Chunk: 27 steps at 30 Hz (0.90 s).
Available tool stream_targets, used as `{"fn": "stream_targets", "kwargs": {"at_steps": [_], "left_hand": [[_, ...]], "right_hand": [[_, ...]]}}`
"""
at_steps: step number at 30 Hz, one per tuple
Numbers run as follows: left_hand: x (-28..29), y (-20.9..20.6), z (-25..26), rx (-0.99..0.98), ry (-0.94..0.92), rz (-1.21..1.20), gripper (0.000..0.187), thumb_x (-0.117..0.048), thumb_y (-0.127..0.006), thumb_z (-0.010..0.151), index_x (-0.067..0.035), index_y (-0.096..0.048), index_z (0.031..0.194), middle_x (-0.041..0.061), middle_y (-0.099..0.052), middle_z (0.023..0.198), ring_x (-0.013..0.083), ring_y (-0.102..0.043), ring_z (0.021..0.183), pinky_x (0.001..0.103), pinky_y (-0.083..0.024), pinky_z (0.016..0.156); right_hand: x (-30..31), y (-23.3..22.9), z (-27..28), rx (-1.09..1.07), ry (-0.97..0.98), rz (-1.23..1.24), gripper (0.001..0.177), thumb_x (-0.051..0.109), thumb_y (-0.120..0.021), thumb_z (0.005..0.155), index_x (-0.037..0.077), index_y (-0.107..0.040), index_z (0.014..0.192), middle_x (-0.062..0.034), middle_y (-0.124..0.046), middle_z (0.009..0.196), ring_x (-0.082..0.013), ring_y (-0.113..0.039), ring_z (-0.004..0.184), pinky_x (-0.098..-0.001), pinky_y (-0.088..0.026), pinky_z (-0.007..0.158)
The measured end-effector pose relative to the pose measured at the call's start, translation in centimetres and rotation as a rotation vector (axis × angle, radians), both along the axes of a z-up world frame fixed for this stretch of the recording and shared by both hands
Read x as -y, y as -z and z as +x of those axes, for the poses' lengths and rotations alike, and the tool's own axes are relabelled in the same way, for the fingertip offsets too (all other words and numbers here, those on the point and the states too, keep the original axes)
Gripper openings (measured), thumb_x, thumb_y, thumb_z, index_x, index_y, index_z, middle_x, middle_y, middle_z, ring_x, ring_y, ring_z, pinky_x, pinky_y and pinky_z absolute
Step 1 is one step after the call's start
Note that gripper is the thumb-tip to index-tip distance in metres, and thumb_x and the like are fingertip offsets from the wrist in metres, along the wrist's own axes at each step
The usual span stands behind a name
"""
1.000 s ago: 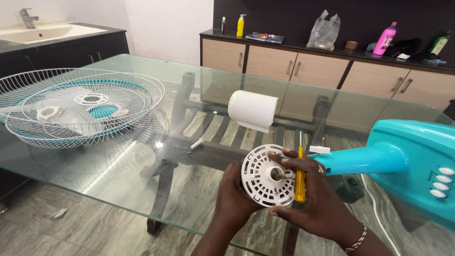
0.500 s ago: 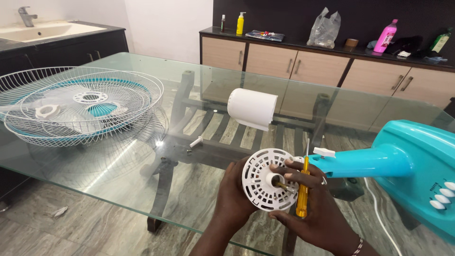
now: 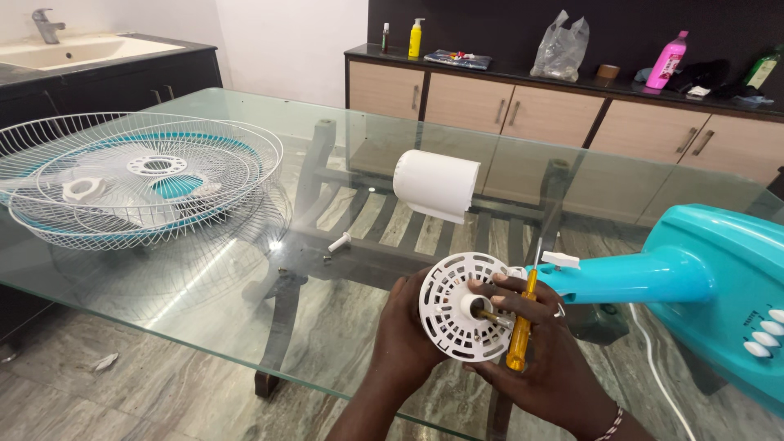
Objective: The person uses a yellow screwdriver to tighten screws on a white plastic fan hub while holding it in place. The person repeatedly adjusts the hub and tightens the screws to secure the fan components.
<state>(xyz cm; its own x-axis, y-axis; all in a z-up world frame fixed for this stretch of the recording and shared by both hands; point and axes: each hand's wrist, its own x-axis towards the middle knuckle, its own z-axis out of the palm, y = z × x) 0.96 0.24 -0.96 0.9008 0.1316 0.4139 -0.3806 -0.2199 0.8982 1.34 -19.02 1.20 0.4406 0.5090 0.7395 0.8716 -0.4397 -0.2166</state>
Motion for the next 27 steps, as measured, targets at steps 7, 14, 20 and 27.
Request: {"fn": "stream_targets", "kwargs": {"at_steps": [7,14,20,27], "left_hand": [[0.0,0.1,0.0,0.015,0.021,-0.028,0.081,-0.007,-0.095,0.055,-0.013,-0.062,0.128,0.004,-0.063,0.111,0.0193,-0.069,0.106,0.033,-0.06,0.092],[0.0,0.2,0.1,0.045,0.001,-0.008,0.081,-0.007,-0.096,0.055,-0.013,-0.063,0.129,0.004,-0.064,0.112,0.0205,-0.069,0.107,0.034,-0.06,0.092],[0.0,0.3,0.1,0.041,-0.021,0.001,0.086,-0.007,-0.096,0.05,-0.013,-0.063,0.129,0.004,-0.065,0.112,0.0207,-0.069,0.106,0.034,-0.059,0.093],[0.3,0.2,0.5,-0.039,0.105,-0.243,0.092,-0.006,-0.097,0.047,-0.01,-0.061,0.132,0.001,-0.061,0.115,0.0156,-0.071,0.108,0.03,-0.059,0.092]], "right_hand": [[0.1,0.4,0.0,-0.065,0.019,0.011,0.085,0.021,-0.095,0.063,0.019,-0.041,0.128,-0.0056,-0.062,0.139,-0.0352,-0.04,0.145,-0.0508,-0.038,0.115],[0.0,-0.1,0.0,-0.072,-0.009,0.005,0.086,0.021,-0.095,0.064,0.018,-0.04,0.131,-0.0048,-0.063,0.141,-0.0355,-0.04,0.146,-0.0501,-0.038,0.116],[0.8,-0.6,0.2,-0.078,-0.125,0.039,0.082,0.034,-0.087,0.075,0.015,-0.039,0.139,-0.0145,-0.057,0.145,-0.0322,-0.045,0.143,-0.0485,-0.038,0.116],[2.6,-3.4,5.0,-0.12,0.017,0.234,0.06,0.028,-0.066,0.098,0.005,-0.036,0.145,-0.0195,-0.059,0.149,-0.0261,-0.052,0.133,-0.0439,-0.04,0.115]]}}
